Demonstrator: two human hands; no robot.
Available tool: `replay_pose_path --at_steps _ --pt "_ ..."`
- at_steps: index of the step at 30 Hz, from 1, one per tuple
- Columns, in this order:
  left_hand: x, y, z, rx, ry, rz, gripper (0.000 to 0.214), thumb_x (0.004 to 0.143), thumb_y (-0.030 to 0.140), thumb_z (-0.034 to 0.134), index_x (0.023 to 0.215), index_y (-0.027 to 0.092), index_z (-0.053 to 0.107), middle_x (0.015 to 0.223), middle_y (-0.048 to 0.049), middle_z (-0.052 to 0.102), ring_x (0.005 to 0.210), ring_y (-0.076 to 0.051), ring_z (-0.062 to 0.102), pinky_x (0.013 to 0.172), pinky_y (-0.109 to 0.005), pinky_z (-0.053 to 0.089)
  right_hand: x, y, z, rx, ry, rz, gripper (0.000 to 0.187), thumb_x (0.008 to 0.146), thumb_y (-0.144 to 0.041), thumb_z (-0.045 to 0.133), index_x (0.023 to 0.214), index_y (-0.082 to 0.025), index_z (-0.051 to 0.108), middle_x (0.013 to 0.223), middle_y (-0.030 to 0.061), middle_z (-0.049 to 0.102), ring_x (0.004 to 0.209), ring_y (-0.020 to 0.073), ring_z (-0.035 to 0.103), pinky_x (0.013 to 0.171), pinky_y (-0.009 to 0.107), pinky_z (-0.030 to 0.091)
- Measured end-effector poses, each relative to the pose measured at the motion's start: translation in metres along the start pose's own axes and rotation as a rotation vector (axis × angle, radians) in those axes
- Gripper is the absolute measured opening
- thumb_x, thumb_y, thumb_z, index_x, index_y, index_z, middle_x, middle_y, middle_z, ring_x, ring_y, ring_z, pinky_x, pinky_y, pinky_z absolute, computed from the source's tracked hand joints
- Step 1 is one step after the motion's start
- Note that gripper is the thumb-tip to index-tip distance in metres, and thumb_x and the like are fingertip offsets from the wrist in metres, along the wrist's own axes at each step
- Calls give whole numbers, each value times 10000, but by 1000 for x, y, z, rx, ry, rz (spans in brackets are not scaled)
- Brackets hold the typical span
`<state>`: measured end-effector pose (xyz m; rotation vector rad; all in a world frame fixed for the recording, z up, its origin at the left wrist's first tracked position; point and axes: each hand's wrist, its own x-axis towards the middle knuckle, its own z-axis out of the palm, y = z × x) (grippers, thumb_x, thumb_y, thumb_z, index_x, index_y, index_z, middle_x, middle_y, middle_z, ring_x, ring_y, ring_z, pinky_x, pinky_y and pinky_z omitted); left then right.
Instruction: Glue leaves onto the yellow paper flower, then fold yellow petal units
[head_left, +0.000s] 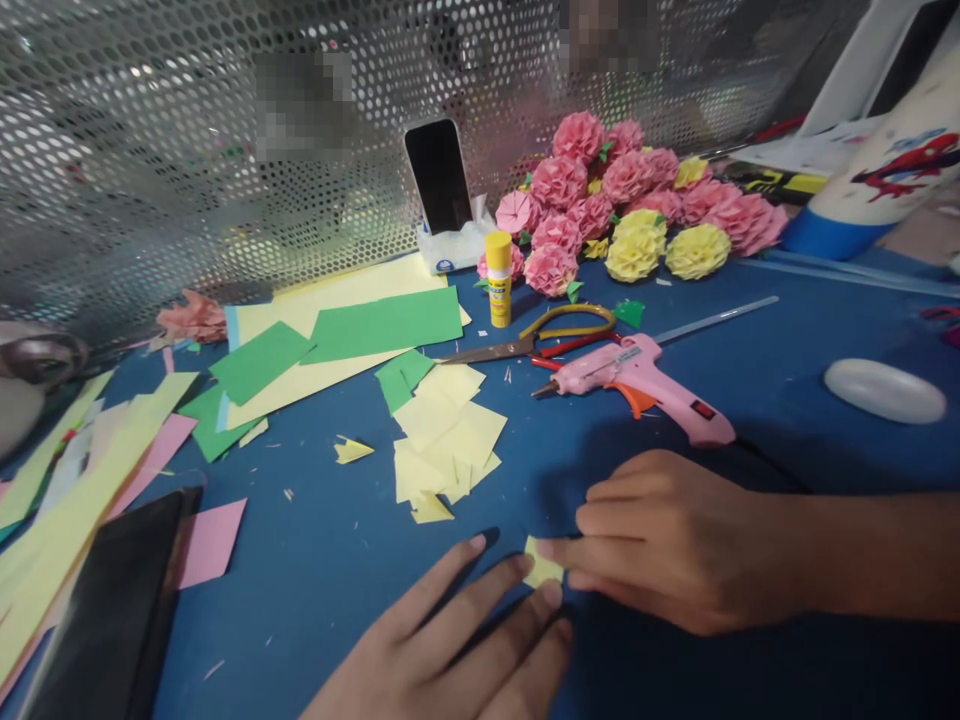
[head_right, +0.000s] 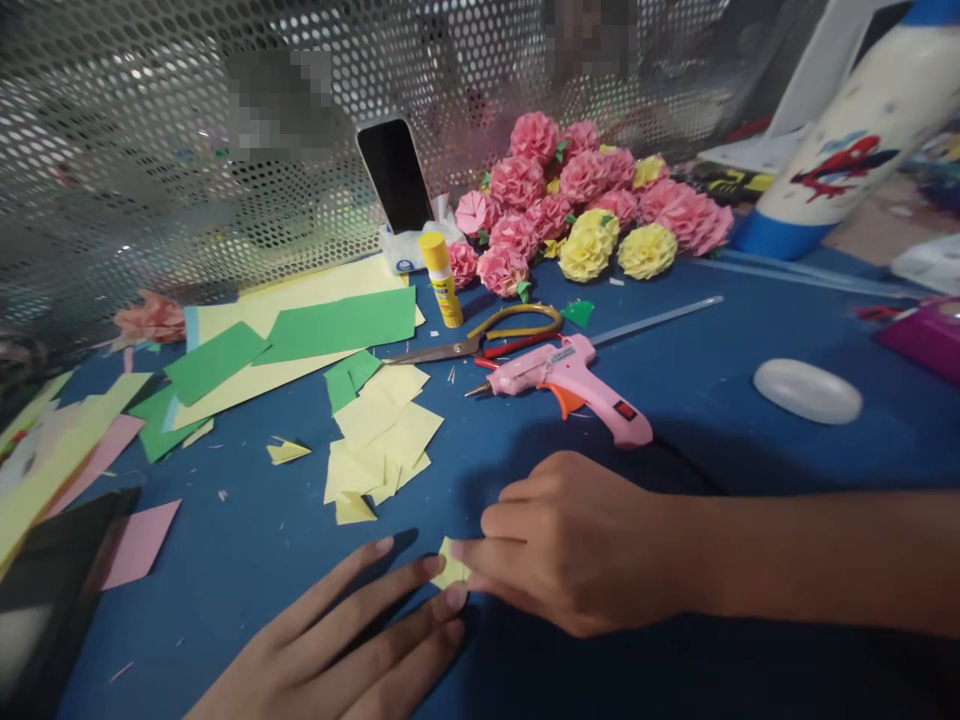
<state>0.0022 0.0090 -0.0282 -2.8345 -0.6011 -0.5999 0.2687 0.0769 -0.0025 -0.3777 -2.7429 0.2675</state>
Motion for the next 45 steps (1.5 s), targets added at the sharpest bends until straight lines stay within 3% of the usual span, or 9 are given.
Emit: replay_pose_path --at_steps 4,5,6,12,19,29,36,41,45 --pt "10 -2 -12 -15 -25 19 391 1083 180 318 1263 190 665 1314 2 663 1255 -159 586 1268 -452 191 -1 -2 3 -72 6 -15 264 1042 -173 385 1085 -119 640 687 -1 605 565 142 514 516 333 292" --pt "14 -2 -16 -29 -120 16 380 1079 171 332 1295 183 644 1327 2 657 1253 -151 584 1274 -434 166 -1 -2 3 -84 -1 -23 258 1037 -167 389 1085 -112 637 682 0 600 559 141 509 510 333 284" --pt "17 -2 -20 -39 -136 6 376 1075 159 337 1295 174 642 1303 1 671 1222 -143 600 1276 -425 155 -1 -2 4 -91 -4 -33 255 1036 -163 389 1074 -111 636 677 0 595 552 140 502 504 332 275" --pt "24 4 -25 -59 -104 -11 340 1055 170 389 1268 127 650 1188 -27 718 1114 -153 639 1275 -403 152 2 0 7 -88 46 -36 339 1062 -191 327 955 -138 644 679 4 594 557 138 499 526 323 268" --pt "23 6 -33 -59 -182 10 374 1063 232 359 1317 113 606 1336 -59 653 1213 -172 598 1252 -391 248 2 2 7 -43 -50 68 299 1076 -305 358 1169 -219 628 857 4 635 665 124 563 549 291 270" --pt "19 9 -30 9 -142 47 361 1049 194 360 1262 110 639 1339 -84 653 1200 -207 609 1212 -437 312 1 3 9 -84 36 23 391 1096 -353 318 1044 -188 668 835 2 615 702 118 563 563 288 290" --pt "20 10 -30 21 -87 -79 380 1030 174 359 1284 91 630 1275 -87 688 1113 -222 647 1101 -424 433 1 3 6 -86 44 9 457 1105 -365 280 966 -193 681 788 -9 589 669 113 529 565 284 282" --pt "18 8 -29 -14 -112 -91 396 1026 179 363 1330 71 592 1326 -78 661 1150 -219 613 1131 -414 386 1 5 6 -179 42 -28 389 1089 -299 349 890 -206 671 744 -22 556 596 131 424 544 314 222" --pt "14 7 -25 -32 -118 -107 425 1027 187 348 1384 75 548 1347 -69 640 1186 -220 567 1174 -424 303 2 2 3 -299 78 -142 278 1047 -178 430 884 -174 655 704 -22 528 607 144 412 555 317 217"
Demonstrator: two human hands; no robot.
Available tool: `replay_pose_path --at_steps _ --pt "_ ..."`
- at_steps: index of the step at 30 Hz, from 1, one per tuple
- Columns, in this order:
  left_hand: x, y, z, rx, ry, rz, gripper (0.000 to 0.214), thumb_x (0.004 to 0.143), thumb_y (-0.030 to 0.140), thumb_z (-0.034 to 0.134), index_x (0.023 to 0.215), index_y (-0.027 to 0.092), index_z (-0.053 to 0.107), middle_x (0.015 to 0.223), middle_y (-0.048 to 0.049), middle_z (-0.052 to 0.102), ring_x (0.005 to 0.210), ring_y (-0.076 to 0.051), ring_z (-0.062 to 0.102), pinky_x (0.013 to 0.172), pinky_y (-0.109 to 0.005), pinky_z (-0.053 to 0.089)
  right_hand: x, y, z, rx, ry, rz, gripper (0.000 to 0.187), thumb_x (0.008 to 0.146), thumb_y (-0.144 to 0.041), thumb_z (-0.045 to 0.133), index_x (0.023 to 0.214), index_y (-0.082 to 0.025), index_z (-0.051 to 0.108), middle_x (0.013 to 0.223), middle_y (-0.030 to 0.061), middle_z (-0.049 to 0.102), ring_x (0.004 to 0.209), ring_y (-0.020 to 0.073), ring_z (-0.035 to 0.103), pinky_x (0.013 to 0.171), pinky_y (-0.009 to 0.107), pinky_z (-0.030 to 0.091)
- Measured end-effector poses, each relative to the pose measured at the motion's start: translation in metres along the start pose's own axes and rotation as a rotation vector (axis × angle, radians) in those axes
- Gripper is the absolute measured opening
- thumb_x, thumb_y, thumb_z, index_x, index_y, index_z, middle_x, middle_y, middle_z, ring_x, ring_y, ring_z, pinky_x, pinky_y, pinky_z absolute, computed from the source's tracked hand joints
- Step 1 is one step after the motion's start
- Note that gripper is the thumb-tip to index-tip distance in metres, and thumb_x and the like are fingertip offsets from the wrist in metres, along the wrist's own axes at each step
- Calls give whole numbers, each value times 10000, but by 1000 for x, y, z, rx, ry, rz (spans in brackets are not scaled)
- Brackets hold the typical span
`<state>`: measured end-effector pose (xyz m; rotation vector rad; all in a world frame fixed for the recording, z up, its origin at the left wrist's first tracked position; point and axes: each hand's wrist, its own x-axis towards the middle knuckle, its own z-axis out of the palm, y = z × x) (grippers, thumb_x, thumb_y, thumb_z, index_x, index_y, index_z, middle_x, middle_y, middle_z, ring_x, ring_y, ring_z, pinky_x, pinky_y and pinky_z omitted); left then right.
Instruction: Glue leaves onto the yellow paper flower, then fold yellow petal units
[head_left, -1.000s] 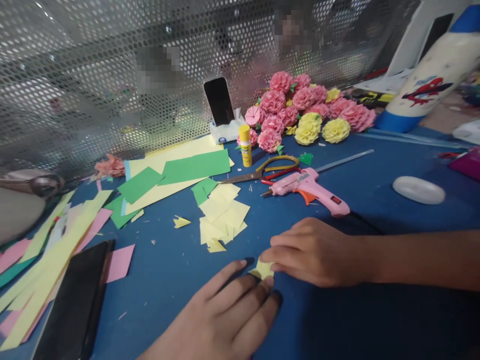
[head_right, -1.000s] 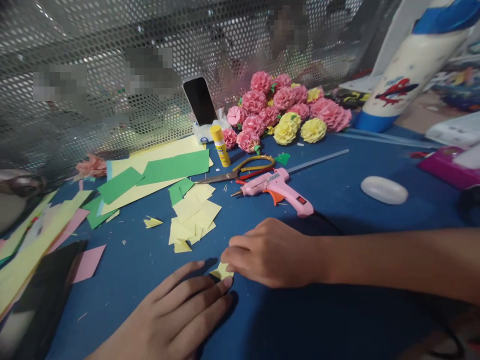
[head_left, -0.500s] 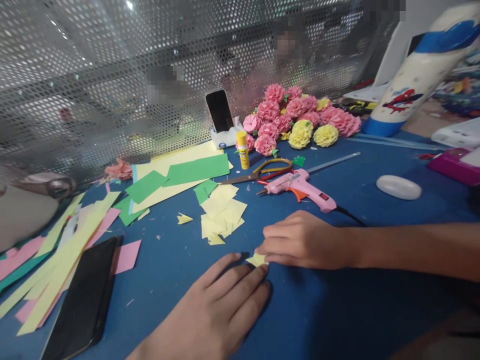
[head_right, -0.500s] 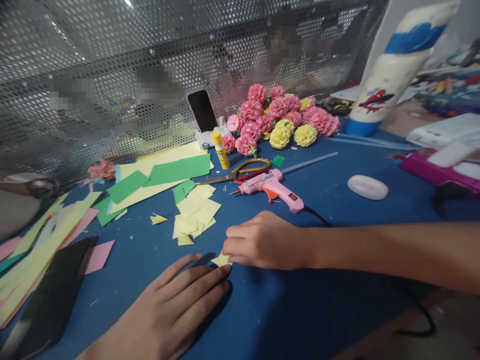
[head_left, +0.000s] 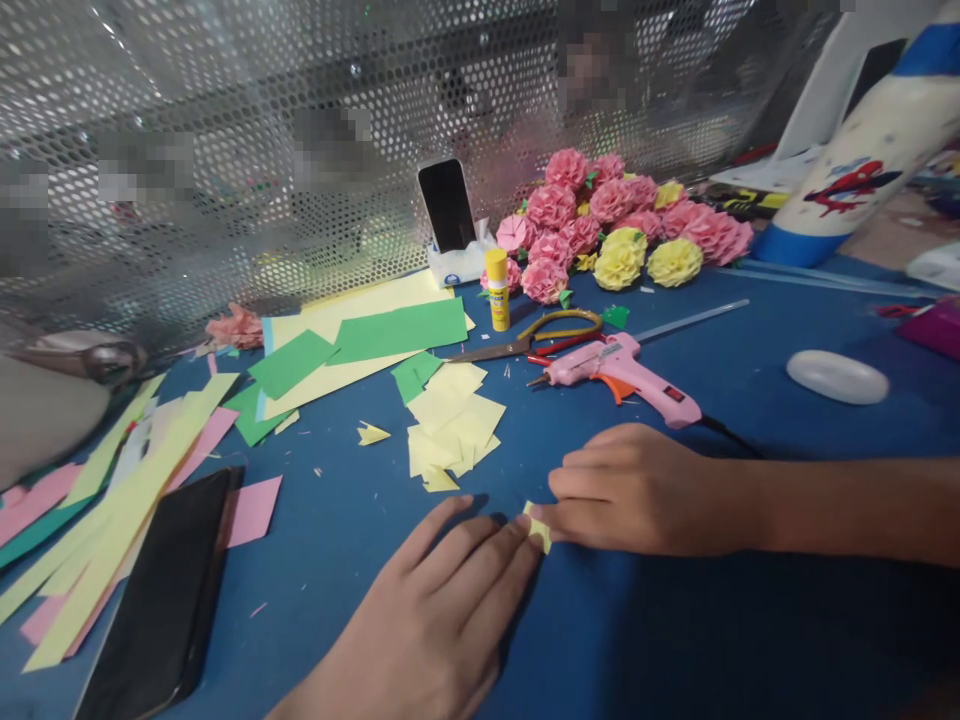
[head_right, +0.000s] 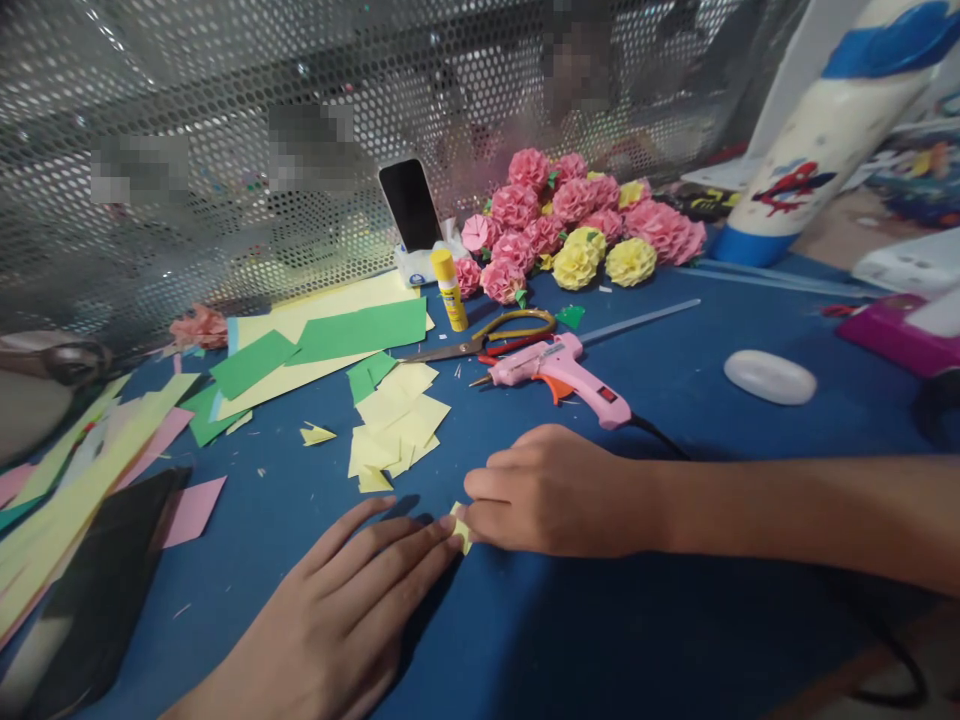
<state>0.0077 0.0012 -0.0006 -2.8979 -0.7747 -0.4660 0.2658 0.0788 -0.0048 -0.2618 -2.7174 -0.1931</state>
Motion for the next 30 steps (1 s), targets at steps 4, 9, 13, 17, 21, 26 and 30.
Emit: replay_pose_path --at_steps 4,9,13,17,21,26,30 --pt "-1 -1 3 -2 -49 -8 437 1028 197 336 1404 100 536 1353 -46 633 1194 -215 543 1196 -423 246 0 -3 -3 -8 -4 -34 232 1019 -112 443 894 -145 635 727 -15 547 641 150 449 569 315 252" --pt "-1 1 4 8 -35 -33 418 1020 230 397 1391 122 554 1314 -33 653 1163 -217 542 1223 -415 165 -1 -3 2 16 -18 -3 233 1010 -115 449 823 -172 578 716 -18 548 629 151 455 574 318 252" --pt "-2 1 5 11 -42 -23 395 1026 287 417 1369 185 583 1284 -28 659 1155 -225 543 1228 -445 132 1 1 8 206 -39 167 252 1056 -249 406 881 -185 576 772 -12 604 665 142 522 599 296 292" --pt "-3 0 9 10 -40 -17 413 1027 248 385 1397 168 553 1318 -67 623 1192 -239 521 1203 -483 186 3 5 7 427 -160 319 184 1027 -361 506 1084 -204 583 872 -10 637 737 138 582 639 261 317" --pt "0 4 6 -1 -46 -49 432 1016 177 329 1377 166 566 1262 -124 603 1218 -253 501 1113 -491 359 3 9 4 567 -178 365 185 994 -383 567 1054 -212 600 836 -25 618 725 127 574 647 245 321" --pt "4 7 0 14 39 -68 397 1013 153 359 1305 172 628 1004 -96 626 953 -234 561 966 -418 468 2 15 3 836 -113 397 203 972 -374 613 937 -174 612 819 -21 613 680 88 549 640 194 379" --pt "1 7 1 -43 86 -45 356 1028 131 349 1176 116 672 995 -79 657 915 -198 571 1019 -385 404 0 14 3 905 -16 262 139 983 -285 602 913 -166 623 840 3 622 713 91 571 674 189 424"
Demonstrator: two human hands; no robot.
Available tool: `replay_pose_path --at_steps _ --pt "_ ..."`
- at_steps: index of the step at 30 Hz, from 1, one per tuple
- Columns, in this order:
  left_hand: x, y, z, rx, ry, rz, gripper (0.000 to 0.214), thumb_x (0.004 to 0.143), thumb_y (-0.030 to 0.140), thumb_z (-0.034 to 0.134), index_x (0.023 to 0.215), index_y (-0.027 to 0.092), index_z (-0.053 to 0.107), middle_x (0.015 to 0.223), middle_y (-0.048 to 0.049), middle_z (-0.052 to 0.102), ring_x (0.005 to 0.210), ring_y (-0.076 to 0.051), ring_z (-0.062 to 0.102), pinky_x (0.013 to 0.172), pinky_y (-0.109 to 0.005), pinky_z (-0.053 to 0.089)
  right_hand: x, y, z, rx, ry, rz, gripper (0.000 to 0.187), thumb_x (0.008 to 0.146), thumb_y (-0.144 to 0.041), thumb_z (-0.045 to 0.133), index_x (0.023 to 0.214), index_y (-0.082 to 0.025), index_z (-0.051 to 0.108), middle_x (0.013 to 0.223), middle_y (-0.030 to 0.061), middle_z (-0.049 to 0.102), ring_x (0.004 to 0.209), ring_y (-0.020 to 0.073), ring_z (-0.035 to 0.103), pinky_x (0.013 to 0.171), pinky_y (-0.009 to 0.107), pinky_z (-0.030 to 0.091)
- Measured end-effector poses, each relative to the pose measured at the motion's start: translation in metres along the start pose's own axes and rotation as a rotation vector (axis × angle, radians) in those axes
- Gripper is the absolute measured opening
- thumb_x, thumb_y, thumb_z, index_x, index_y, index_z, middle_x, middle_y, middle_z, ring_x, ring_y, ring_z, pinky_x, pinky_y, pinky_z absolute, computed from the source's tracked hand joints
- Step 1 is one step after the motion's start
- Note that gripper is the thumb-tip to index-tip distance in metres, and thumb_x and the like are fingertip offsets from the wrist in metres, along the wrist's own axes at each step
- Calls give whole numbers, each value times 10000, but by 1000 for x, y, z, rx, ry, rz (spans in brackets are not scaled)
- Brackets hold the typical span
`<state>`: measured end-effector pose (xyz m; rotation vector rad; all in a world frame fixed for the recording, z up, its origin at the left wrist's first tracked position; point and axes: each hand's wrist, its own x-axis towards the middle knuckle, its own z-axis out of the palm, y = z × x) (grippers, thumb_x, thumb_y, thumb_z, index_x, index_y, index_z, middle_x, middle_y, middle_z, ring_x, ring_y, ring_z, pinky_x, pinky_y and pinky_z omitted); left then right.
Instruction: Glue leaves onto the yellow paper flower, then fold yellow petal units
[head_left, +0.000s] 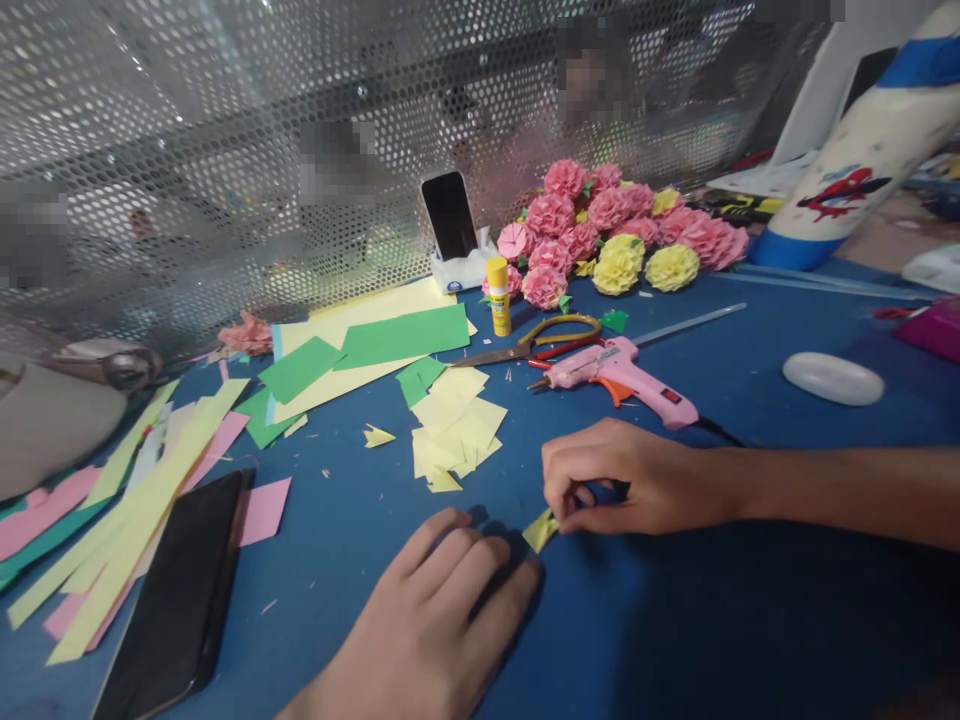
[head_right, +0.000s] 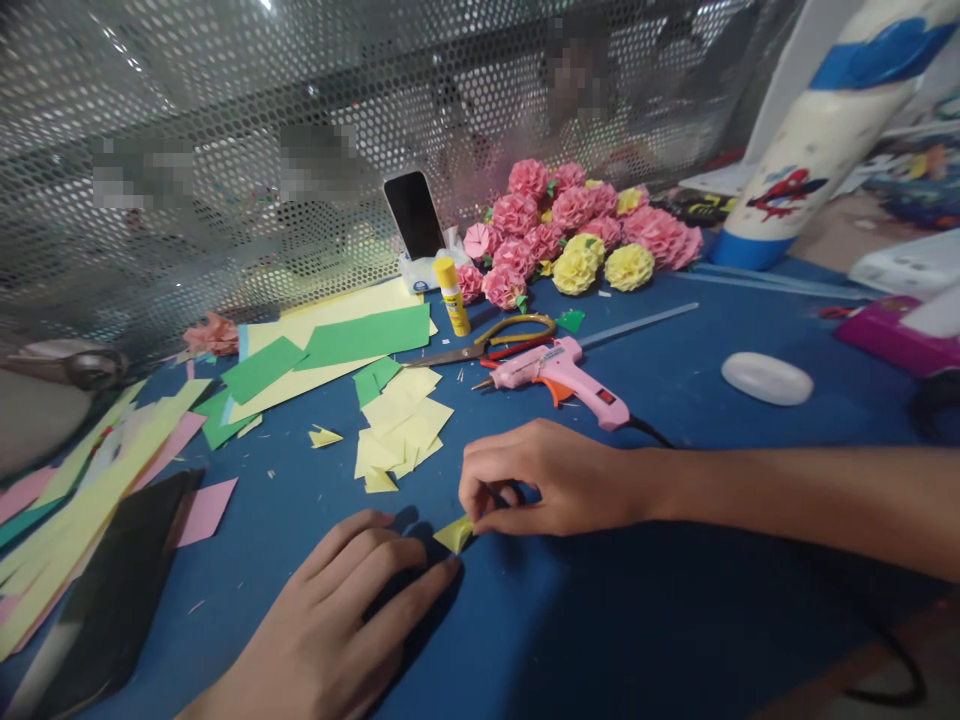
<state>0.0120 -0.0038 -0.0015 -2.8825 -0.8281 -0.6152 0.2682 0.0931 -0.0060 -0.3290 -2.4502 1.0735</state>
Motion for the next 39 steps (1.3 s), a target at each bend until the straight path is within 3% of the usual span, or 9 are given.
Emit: replay_pose_path --at_steps 4,7,10,13,21,26,29,34,39 --pt "-4 -1 0 -33 167 -72 350 1022 106 354 904 103 684 952 -78 682 880 -187 566 1019 -374 389 -4 -1 2 -270 27 -284 178 1046 -252 476 970 -184 622 891 23 677 796 124 592 710 256 390" --pt "-2 -1 -5 -31 124 -38 325 1030 126 373 1025 95 696 1071 -79 719 1013 -195 602 1081 -359 361 -4 -3 3 -512 -46 -364 283 1071 -217 368 942 -189 618 888 21 682 734 136 545 622 305 305" --pt "1 -1 -9 -11 21 46 308 1036 153 416 1198 107 674 1204 -34 717 1139 -186 599 1173 -344 276 -2 -5 2 -491 -79 -320 313 1080 -265 362 907 -197 614 892 10 679 740 139 537 623 310 297" --pt "-1 -2 -5 -12 -20 73 326 1053 176 402 1223 116 674 1235 -13 709 1159 -184 599 1199 -346 246 0 -4 1 -364 -79 -274 215 1043 -314 496 906 -200 616 875 -5 671 758 129 555 666 285 334" --pt "-2 -4 8 -28 51 37 327 1060 184 390 1172 148 695 1167 -27 716 1103 -166 609 1146 -352 338 -1 -1 3 -304 -27 -160 162 1023 -244 482 977 -183 624 887 25 667 806 145 574 735 274 382" --pt "3 0 1 -16 25 7 334 1060 185 386 1149 162 707 945 -19 708 912 -157 623 1050 -328 405 4 -9 12 -296 -52 75 154 990 -347 580 1000 -196 612 949 10 637 861 152 560 753 272 366" --pt "1 0 2 14 41 20 357 1065 185 361 1194 162 694 988 -31 711 953 -168 620 1053 -338 394 6 -15 20 -229 -31 147 190 950 -370 647 917 -193 587 907 -4 613 831 148 544 746 270 359" --pt "-4 -1 3 3 24 35 370 1066 192 344 1231 141 672 1103 -56 706 1049 -187 614 1069 -357 391 6 -18 25 -163 -15 143 112 934 -229 661 872 -186 578 871 -19 622 816 129 543 761 249 367" --pt "-1 -1 0 -6 25 44 347 1058 166 365 1191 110 681 1097 -57 716 1020 -188 618 1068 -350 379 5 -15 24 -228 9 56 135 1005 -234 564 890 -183 612 859 -7 638 805 130 536 747 246 374"
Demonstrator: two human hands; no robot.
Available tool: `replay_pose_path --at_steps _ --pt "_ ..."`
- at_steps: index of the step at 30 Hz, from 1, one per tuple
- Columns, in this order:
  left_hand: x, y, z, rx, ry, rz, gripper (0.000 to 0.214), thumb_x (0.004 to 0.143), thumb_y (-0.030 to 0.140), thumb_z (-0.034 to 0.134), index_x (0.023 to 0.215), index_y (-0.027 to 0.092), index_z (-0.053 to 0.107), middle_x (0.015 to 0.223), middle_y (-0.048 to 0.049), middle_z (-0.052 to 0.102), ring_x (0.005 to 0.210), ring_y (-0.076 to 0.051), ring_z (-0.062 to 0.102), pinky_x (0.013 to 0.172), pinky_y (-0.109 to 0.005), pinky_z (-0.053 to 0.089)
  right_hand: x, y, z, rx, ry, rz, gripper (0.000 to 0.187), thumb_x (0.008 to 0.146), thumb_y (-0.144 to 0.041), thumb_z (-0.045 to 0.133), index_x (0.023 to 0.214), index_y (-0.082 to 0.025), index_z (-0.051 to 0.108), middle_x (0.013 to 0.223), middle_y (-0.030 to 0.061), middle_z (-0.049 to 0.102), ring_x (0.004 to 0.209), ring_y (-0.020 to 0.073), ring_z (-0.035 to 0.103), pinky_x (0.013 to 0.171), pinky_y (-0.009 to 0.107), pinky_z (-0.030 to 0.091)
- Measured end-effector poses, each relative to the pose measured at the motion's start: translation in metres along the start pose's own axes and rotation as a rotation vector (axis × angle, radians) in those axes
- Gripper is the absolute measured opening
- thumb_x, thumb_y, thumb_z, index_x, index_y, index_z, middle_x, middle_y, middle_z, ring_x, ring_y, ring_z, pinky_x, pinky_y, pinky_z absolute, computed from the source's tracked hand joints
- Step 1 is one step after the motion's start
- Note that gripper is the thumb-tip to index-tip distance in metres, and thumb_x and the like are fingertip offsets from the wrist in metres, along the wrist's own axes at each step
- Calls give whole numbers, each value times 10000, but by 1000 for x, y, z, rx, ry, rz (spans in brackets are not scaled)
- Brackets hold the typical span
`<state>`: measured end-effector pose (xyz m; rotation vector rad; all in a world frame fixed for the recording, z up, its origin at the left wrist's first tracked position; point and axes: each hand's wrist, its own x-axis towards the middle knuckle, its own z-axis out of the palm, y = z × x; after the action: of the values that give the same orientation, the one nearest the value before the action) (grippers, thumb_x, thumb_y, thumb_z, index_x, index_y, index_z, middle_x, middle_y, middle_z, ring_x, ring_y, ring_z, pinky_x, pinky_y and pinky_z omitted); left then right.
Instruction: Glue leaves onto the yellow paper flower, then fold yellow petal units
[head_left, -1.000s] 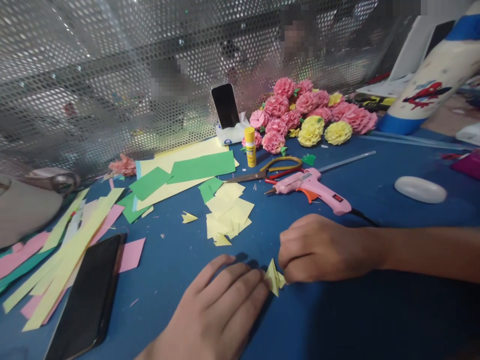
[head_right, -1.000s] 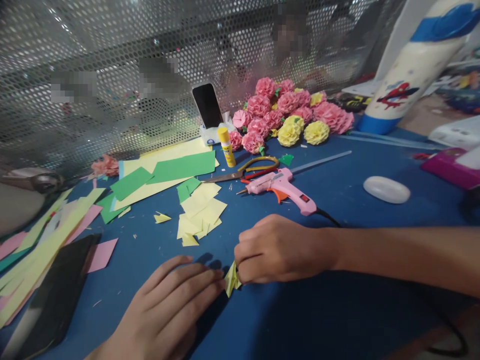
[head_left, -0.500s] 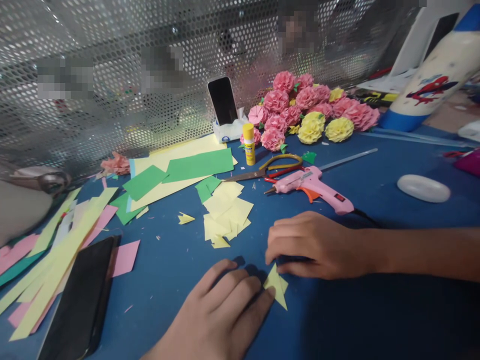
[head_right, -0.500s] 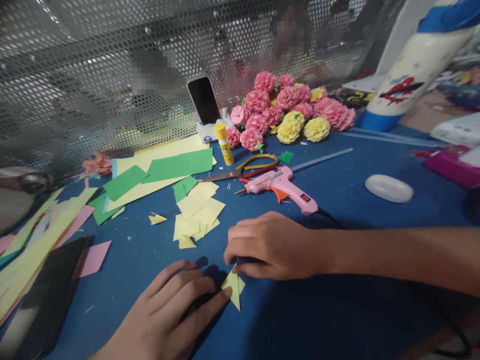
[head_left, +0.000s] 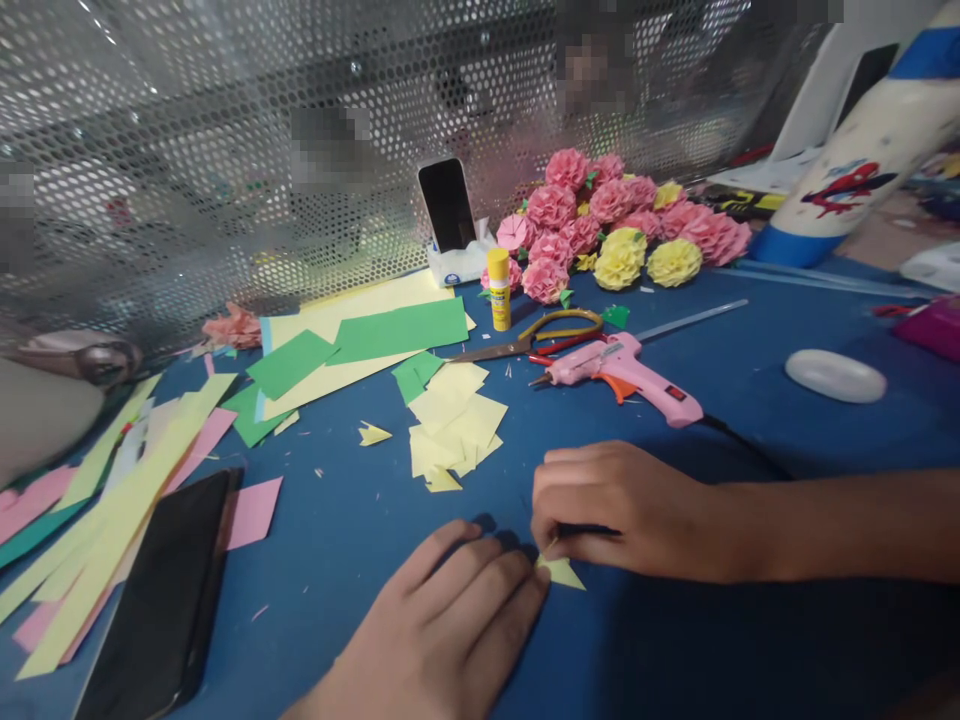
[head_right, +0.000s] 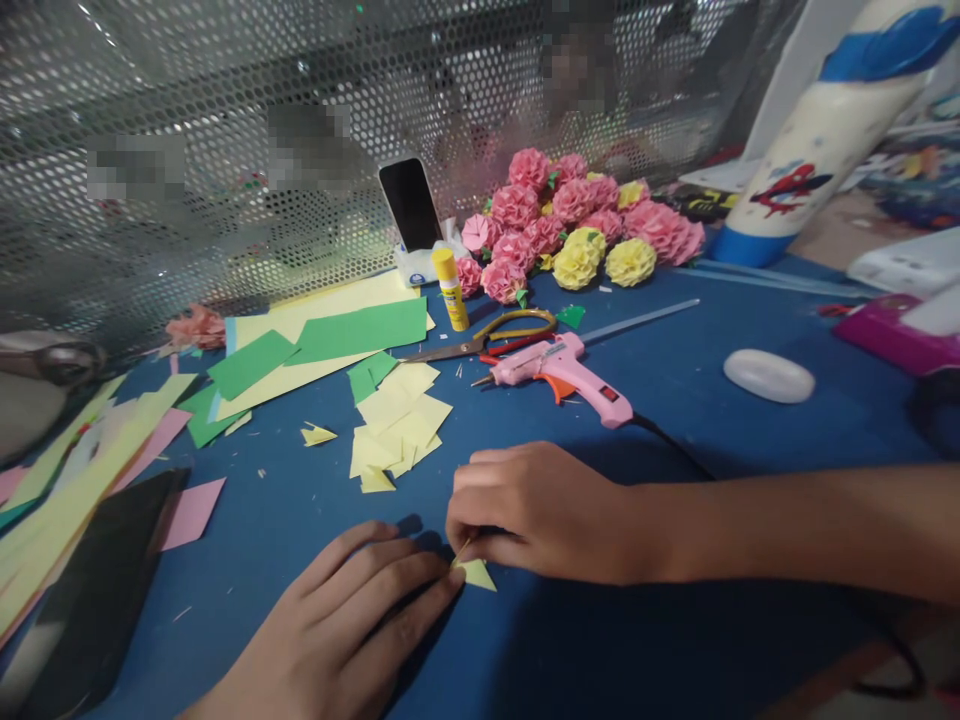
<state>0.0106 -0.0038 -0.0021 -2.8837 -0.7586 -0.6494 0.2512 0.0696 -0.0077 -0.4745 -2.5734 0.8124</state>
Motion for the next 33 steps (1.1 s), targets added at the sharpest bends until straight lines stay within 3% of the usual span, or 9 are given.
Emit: replay_pose_path --at_steps 8,14,19,25,30,33 --pt "7 0 0 -68 44 -61 301 1035 135 416 1083 130 713 955 -45 713 859 -170 607 924 -339 470 -3 2 -7 -398 54 -237 318 1057 -189 390 872 -193 648 919 15 657 767 163 469 684 312 344" --pt "9 -2 -3 -124 51 -73 292 1036 143 424 1059 126 715 937 -44 707 863 -171 608 892 -329 468 0 4 -9 -599 81 -426 210 1002 -154 514 885 -215 677 869 -3 667 807 162 512 660 311 354" --pt "7 -4 -5 -92 51 -55 303 1044 153 418 1053 136 720 1005 -31 729 915 -170 610 940 -326 443 2 1 -13 -616 87 -495 201 990 -156 535 853 -191 677 834 -13 673 755 146 531 614 323 355" --pt "6 -2 -2 -57 17 -37 312 1058 164 402 1110 149 709 1097 -25 739 967 -148 617 952 -303 454 -1 -2 -16 -622 9 -507 308 1011 -135 437 832 -196 680 888 13 692 750 154 524 599 333 348" --pt "1 -2 1 -68 40 -5 353 1074 160 364 1134 127 710 1177 6 732 1000 -147 620 1037 -299 393 -6 -9 -18 -644 -57 -468 283 978 -113 461 793 -176 665 818 32 623 753 174 497 603 354 327" --pt "1 -3 -4 -52 -51 37 350 1060 116 373 1130 106 716 1165 -17 737 1016 -164 635 1036 -311 418 -11 -15 -16 -645 -83 -420 285 953 -125 486 717 -183 634 772 40 581 746 181 474 589 363 305"
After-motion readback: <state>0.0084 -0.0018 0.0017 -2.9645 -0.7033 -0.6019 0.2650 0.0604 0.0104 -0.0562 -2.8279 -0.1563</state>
